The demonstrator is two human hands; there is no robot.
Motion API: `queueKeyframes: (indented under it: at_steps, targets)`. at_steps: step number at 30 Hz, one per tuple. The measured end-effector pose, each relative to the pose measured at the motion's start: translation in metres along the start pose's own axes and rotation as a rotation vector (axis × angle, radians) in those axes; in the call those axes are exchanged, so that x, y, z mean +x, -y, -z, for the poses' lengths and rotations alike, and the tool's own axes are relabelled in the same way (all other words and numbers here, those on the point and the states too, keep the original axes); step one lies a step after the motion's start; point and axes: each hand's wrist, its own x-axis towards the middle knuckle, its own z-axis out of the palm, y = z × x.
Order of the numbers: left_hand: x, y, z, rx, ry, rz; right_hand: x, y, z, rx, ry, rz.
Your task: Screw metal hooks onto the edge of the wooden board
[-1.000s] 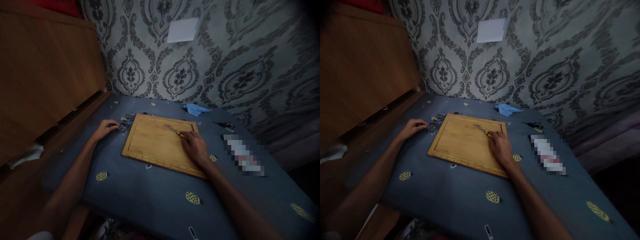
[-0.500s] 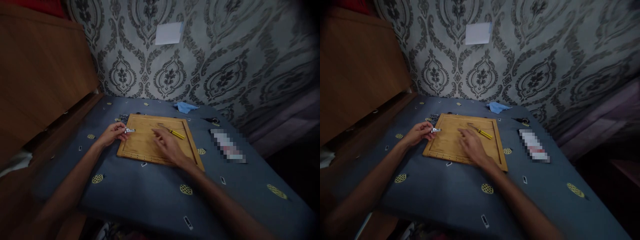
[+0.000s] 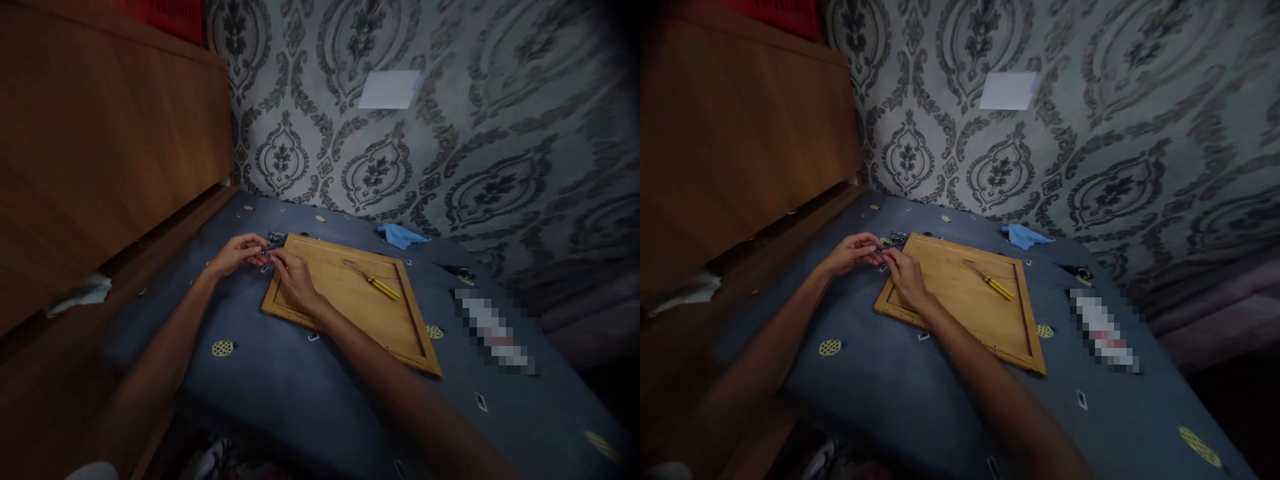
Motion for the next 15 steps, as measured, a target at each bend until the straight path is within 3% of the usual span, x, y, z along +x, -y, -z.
queueKeyframes:
  at_steps: [8, 15]
  targets:
    - [-0.005, -0.002, 0.011, 0.109, 0.001, 0.041, 0.0, -0.01, -0.012, 0.06, 0.047, -0.088]
    - [-0.004, -0.018, -0.014, 0.142, 0.06, -0.028, -0.025, 0.01, -0.002, 0.356, -0.071, -0.28]
